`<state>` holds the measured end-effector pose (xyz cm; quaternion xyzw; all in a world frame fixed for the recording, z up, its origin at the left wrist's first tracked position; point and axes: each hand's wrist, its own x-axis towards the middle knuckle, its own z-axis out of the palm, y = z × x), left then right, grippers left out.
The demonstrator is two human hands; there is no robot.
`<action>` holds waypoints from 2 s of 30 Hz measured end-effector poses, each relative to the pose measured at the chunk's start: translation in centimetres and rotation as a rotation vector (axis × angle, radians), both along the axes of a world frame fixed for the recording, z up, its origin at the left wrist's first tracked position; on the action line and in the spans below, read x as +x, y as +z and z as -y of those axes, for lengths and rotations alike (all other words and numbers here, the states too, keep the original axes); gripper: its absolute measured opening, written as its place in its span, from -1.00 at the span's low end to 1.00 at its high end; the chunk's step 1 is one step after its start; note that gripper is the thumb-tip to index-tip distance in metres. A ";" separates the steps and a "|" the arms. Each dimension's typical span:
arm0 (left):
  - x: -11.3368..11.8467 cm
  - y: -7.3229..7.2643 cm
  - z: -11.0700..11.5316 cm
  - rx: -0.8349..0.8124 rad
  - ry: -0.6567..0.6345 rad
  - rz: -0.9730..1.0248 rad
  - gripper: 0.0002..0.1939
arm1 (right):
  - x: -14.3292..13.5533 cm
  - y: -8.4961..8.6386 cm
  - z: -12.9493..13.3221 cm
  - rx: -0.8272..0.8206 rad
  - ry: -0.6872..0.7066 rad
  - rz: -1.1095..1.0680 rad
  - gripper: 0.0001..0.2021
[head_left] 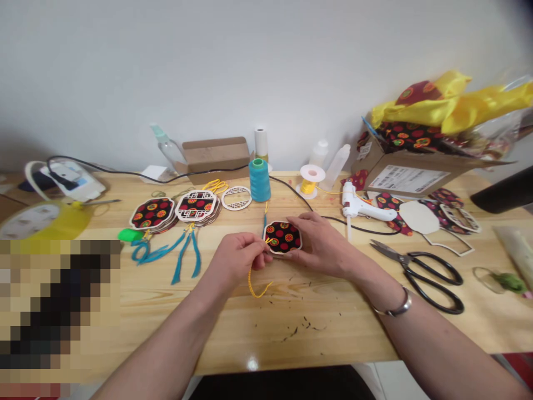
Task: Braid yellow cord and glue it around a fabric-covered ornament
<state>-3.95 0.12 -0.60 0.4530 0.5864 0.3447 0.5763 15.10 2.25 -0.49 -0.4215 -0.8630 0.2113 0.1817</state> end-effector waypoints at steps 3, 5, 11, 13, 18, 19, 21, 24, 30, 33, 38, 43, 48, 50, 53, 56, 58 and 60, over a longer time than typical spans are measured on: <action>0.0 0.2 -0.1 -0.022 -0.024 -0.016 -0.84 | 0.0 0.1 0.0 -0.002 0.003 -0.012 -0.55; -0.1 0.5 -0.1 -0.005 -0.043 -0.048 -0.83 | 0.0 0.1 -0.1 -0.008 0.003 -0.016 -0.56; -0.9 0.9 -0.2 0.011 -0.064 -0.072 -0.82 | 0.1 0.0 -0.1 -0.020 -0.001 -0.023 -0.52; -1.1 0.8 -0.3 -0.004 -0.093 -0.019 -0.81 | 0.2 0.0 -0.2 -0.030 -0.005 -0.023 -0.49; -1.3 0.4 -0.6 -0.089 -0.102 0.066 -0.81 | 0.2 0.0 -0.2 -0.024 0.006 -0.009 -0.51; -1.3 0.3 -0.6 -0.092 -0.098 0.079 -0.81 | 0.2 0.0 -0.2 -0.024 0.008 -0.008 -0.51; -1.3 0.1 -0.6 -0.090 -0.085 0.121 -0.82 | 0.2 0.1 -0.2 -0.023 0.012 -0.011 -0.53; -1.3 -0.2 -0.6 -0.088 -0.079 0.180 -0.83 | 0.1 0.2 -0.2 -0.015 0.013 -0.010 -0.55; -1.1 -0.5 -0.6 -0.097 -0.107 0.176 -0.83 | 0.2 -0.1 -0.2 0.001 -0.002 -0.016 -0.54; -1.0 -0.6 -0.6 -0.084 -0.107 0.130 -0.83 | 0.0 -0.2 -0.2 0.004 -0.006 -0.012 -0.55; -1.0 -0.8 -0.7 -0.071 -0.121 0.040 -0.83 | 0.3 1.0 0.0 0.087 -0.057 0.041 -0.48; -1.3 -1.0 -0.7 -0.002 -0.160 -0.078 -0.77 | 3.9 2.9 -1.1 0.247 -0.415 0.396 -0.77; -1.2 -0.3 -0.6 -0.007 -0.178 -0.131 -0.76 | 8.2 2.4 -2.1 0.244 -0.552 0.761 -0.75; -1.0 0.1 -0.6 -0.017 -0.179 -0.135 -0.76 | 8.9 1.8 -2.2 0.239 -0.570 0.810 -0.75; -0.9 0.4 -0.6 0.006 -0.183 -0.153 -0.77 | 9.0 1.1 -2.3 0.274 -0.564 0.815 -0.76; -1.0 0.3 -0.5 0.035 -0.189 -0.151 -0.76 | 9.0 1.2 -2.5 0.280 -0.516 0.759 -0.76; -1.0 0.1 -0.5 0.041 -0.182 -0.126 -0.77 | 9.3 1.8 -2.8 0.255 -0.483 0.727 -0.78; -1.0 0.0 -0.5 0.036 -0.170 -0.103 -0.79 | 9.8 2.8 -3.2 0.218 -0.444 0.710 -0.83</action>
